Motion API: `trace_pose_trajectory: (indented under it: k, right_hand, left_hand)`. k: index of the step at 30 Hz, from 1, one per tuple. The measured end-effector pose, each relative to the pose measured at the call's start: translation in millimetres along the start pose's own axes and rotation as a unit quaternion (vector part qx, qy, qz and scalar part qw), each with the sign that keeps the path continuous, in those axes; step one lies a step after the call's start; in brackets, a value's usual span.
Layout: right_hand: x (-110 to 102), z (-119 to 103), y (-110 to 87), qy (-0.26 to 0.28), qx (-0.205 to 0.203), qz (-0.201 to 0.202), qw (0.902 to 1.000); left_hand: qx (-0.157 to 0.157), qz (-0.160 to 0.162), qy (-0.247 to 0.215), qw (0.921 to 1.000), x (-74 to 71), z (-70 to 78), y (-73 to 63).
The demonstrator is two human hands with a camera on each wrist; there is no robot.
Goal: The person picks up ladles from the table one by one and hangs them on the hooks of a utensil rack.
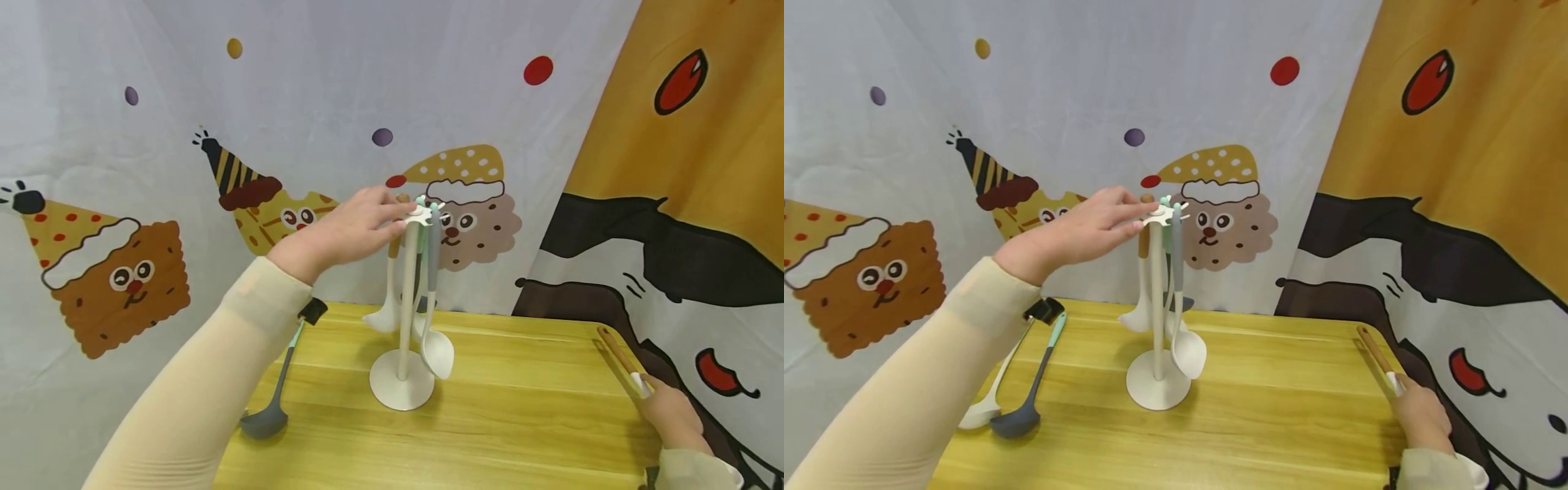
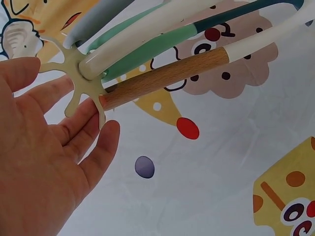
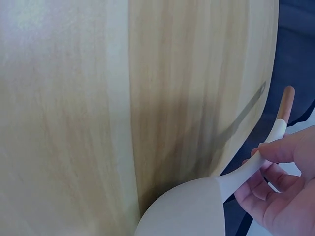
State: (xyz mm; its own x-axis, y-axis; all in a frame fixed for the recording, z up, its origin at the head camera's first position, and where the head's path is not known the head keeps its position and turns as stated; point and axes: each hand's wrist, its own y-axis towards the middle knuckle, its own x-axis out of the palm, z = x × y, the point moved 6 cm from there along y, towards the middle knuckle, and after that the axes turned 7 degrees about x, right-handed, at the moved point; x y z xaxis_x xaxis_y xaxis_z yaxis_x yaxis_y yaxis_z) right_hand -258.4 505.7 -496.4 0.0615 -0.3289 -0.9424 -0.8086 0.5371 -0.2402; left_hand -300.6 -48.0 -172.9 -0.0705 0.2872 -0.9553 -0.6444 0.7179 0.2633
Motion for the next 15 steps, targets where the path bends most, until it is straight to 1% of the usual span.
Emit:
trace_pose_trajectory:
  k: [7,11,15]
  right_hand:
    - [-8.9,-9.9,0.0,0.014,-0.045,0.024,0.9986]
    - [-14.3,-15.5,-3.9,0.022,-0.057,0.036,0.9975]
    - [-19.9,-24.5,-9.2,0.033,-0.073,0.044,0.9958]
  left_hand:
    - [-0.004,-0.01,-0.002,0.9999,-0.9,-1.8,0.0]
    - [-0.001,-0.013,-0.003,0.9999,-1.1,-2.3,1.1]
    - [-0.005,-0.017,-0.005,0.9998,-1.2,-2.5,0.7]
